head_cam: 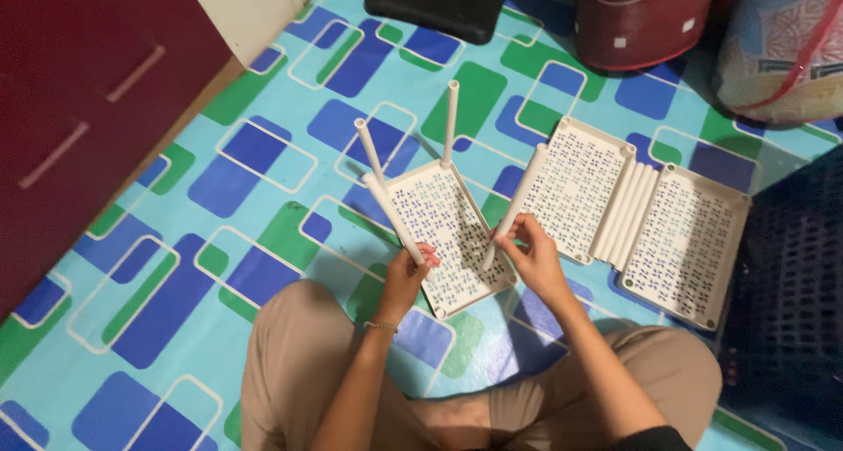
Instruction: The person assembles a white plastic storage rack by inserting cylindrical legs into the corners of perforated trays and stacking the trays together. The person handles the trays and legs by hand, aligning and pressing the parts to form a stable structure.
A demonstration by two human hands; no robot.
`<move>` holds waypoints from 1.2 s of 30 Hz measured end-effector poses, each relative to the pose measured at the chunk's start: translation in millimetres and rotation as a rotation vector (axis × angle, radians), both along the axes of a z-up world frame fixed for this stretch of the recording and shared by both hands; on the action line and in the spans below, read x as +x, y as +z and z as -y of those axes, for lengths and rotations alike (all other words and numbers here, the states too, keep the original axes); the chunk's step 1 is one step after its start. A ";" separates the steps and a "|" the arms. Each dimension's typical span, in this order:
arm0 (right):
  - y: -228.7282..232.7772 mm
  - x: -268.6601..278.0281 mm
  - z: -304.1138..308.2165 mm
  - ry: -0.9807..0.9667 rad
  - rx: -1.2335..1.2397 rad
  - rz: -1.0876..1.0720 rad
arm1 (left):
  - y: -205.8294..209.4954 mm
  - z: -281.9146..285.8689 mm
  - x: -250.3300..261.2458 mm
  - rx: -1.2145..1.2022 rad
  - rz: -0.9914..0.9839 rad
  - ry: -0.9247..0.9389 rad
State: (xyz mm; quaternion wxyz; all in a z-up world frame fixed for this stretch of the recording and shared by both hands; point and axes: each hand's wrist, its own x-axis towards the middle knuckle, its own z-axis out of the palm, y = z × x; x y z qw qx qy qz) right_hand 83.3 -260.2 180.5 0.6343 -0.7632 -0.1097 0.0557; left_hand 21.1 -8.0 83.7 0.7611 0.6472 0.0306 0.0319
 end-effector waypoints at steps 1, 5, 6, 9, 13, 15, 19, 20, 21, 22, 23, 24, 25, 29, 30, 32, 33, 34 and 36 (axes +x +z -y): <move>3.0 3.1 5.9 -0.029 -0.042 -0.008 | -4.5 2.3 -4.0 0.072 0.035 -0.007; 12.2 -1.9 30.2 -0.081 -0.289 -0.066 | -22.9 23.1 -24.8 0.383 -0.267 -0.124; 12.2 -5.4 35.1 -0.073 -0.327 -0.070 | -26.7 30.4 -31.9 0.422 -0.172 -0.108; 6.4 -12.8 44.7 -0.081 -0.345 -0.084 | -32.5 52.0 -43.5 0.554 0.027 -0.044; -5.4 -22.1 52.3 -0.072 -0.240 0.000 | -28.2 78.4 -50.1 0.686 -0.163 -0.040; -7.7 -24.9 52.3 -0.085 -0.264 -0.034 | -20.9 85.7 -50.2 0.714 -0.247 -0.061; -6.0 -29.6 52.2 -0.072 -0.321 -0.032 | -6.7 95.2 -47.1 0.812 -0.329 -0.084; -4.8 -30.3 51.9 -0.070 -0.336 -0.030 | -4.2 95.9 -45.7 0.845 -0.378 -0.102; -3.8 -30.7 51.7 -0.068 -0.351 -0.026 | -2.3 96.2 -44.2 0.866 -0.397 -0.096; -2.8 -31.2 51.2 -0.066 -0.365 -0.022 | -0.8 96.4 -42.9 0.888 -0.417 -0.089; -1.8 -31.5 50.4 -0.063 -0.359 -0.025 | 0.4 96.4 -41.3 0.909 -0.434 -0.084; -0.8 -32.0 49.5 -0.061 -0.352 -0.027 | 1.2 96.1 -40.0 0.905 -0.443 -0.081; -0.4 -33.0 48.3 -0.058 -0.345 -0.030 | 1.5 95.2 -39.4 0.903 -0.451 -0.078; -0.7 -39.2 41.8 -0.046 -0.420 0.022 | 1.9 93.3 -40.0 0.865 -0.444 -0.064; -0.7 -39.6 40.9 -0.047 -0.442 0.024 | 2.2 93.5 -40.3 0.857 -0.453 -0.063; -0.6 -40.8 40.3 -0.029 -0.461 0.043 | 3.3 93.5 -39.3 0.844 -0.467 -0.067; -0.6 -40.3 40.4 -0.009 -0.457 0.062 | 3.9 93.3 -38.4 0.848 -0.461 -0.065; -0.8 -40.0 40.9 0.012 -0.454 0.081 | 4.3 93.3 -37.3 0.851 -0.455 -0.064; -3.0 -41.8 41.7 0.009 -0.465 0.080 | 3.6 92.4 -38.6 0.856 -0.450 -0.058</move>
